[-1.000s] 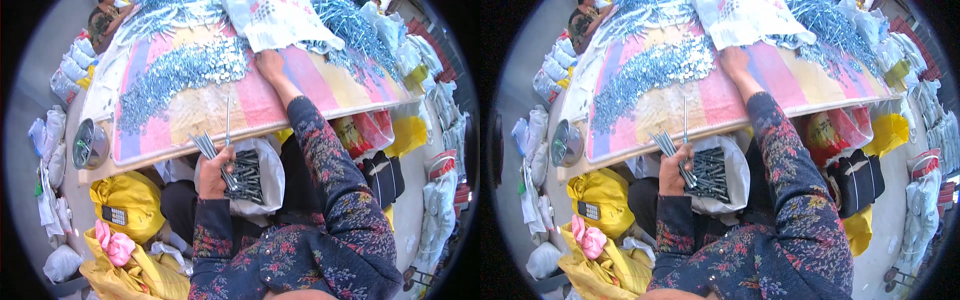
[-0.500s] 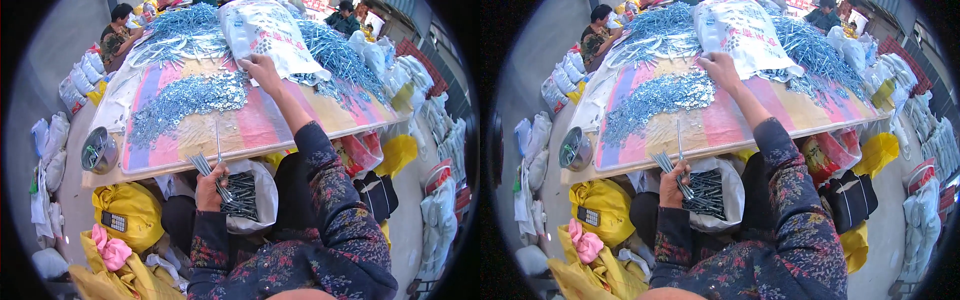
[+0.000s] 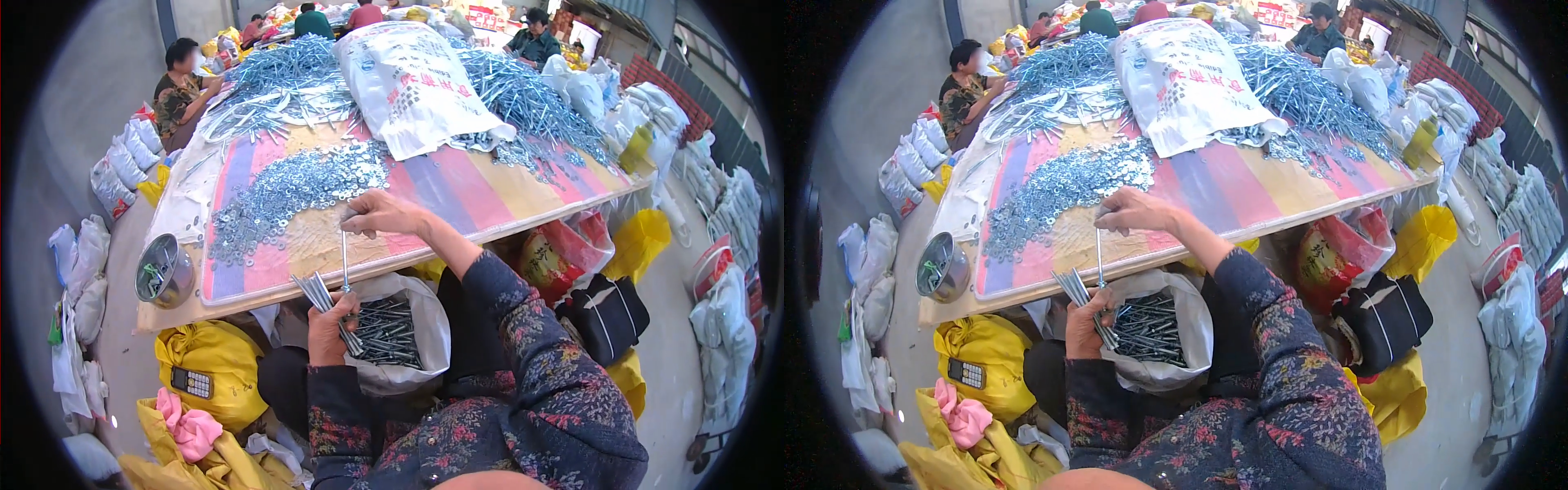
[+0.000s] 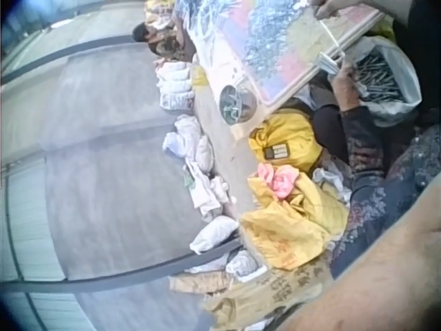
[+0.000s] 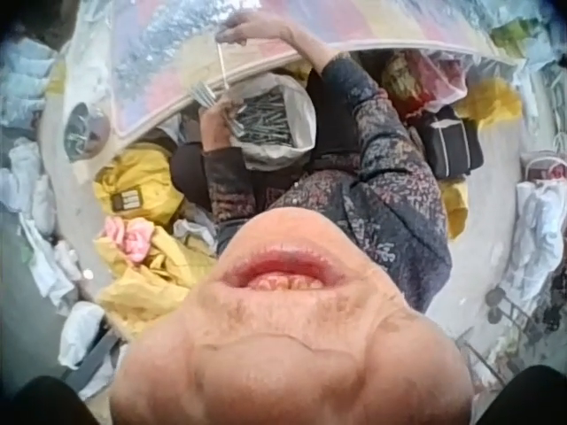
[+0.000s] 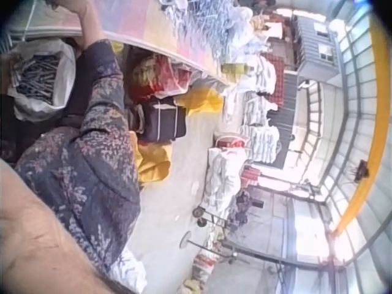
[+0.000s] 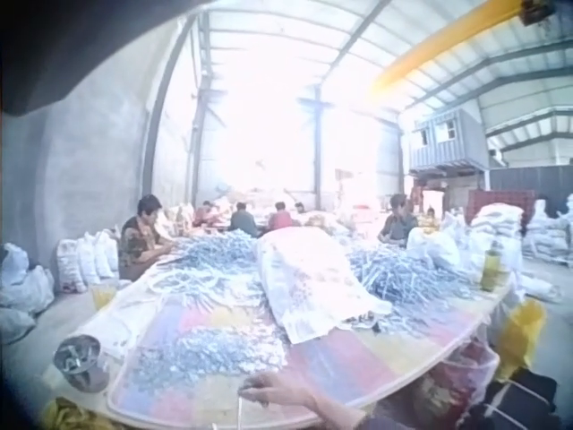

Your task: The person assembles hardware fasteners by taking washers and nuts from the table and threading them onto metal bolts by hand.

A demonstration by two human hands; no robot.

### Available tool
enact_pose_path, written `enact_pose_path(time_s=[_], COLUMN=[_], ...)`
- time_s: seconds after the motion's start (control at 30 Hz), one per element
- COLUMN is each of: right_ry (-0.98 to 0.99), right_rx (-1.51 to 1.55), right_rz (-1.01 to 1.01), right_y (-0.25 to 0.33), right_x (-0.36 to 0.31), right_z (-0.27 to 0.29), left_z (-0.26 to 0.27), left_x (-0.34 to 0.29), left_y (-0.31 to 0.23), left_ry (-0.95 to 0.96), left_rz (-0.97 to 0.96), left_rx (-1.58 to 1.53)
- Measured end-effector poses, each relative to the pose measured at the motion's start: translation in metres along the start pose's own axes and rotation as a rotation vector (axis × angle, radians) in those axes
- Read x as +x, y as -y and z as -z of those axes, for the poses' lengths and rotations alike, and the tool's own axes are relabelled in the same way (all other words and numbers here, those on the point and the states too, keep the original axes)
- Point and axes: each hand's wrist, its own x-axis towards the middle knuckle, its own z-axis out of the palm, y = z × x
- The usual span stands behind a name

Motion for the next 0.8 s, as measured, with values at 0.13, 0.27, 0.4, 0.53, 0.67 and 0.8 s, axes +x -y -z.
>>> enact_pose_path(time_s=[0.13, 0.27, 0.4, 0.53, 0.67, 0.8], right_ry=[0.14, 0.224, -0.696, -1.129, -0.488, -0.1], right_rx=[-0.147, -0.074, -0.475, -0.458, -0.042, 0.198], right_rz=[0.037, -0.055, 0.394, -0.005, -0.139, 0.06], right_y=[0.019, 0.004, -0.08, -0.016, -0.016, -0.045], right_x=[0.001, -0.015, 0.041, 0.043, 0.025, -0.023], right_z=[-0.008, -0.038, 0.071, 0.135, 0.013, -0.054], left_z=[-0.005, -0.001, -0.011, -0.011, 0.002, -0.026], left_x=[0.002, 0.012, 0.021, 0.029, 0.015, 0.018], left_y=[-0.006, 0.001, 0.009, 0.013, -0.001, 0.007], left_ry=[0.021, -0.11, 0.018, -0.035, -0.125, -0.061], left_rz=[-0.025, -0.06, -0.047, -0.028, -0.087, -0.063], left_rx=[-0.081, -0.136, -0.204, -0.231, -0.211, -0.212])
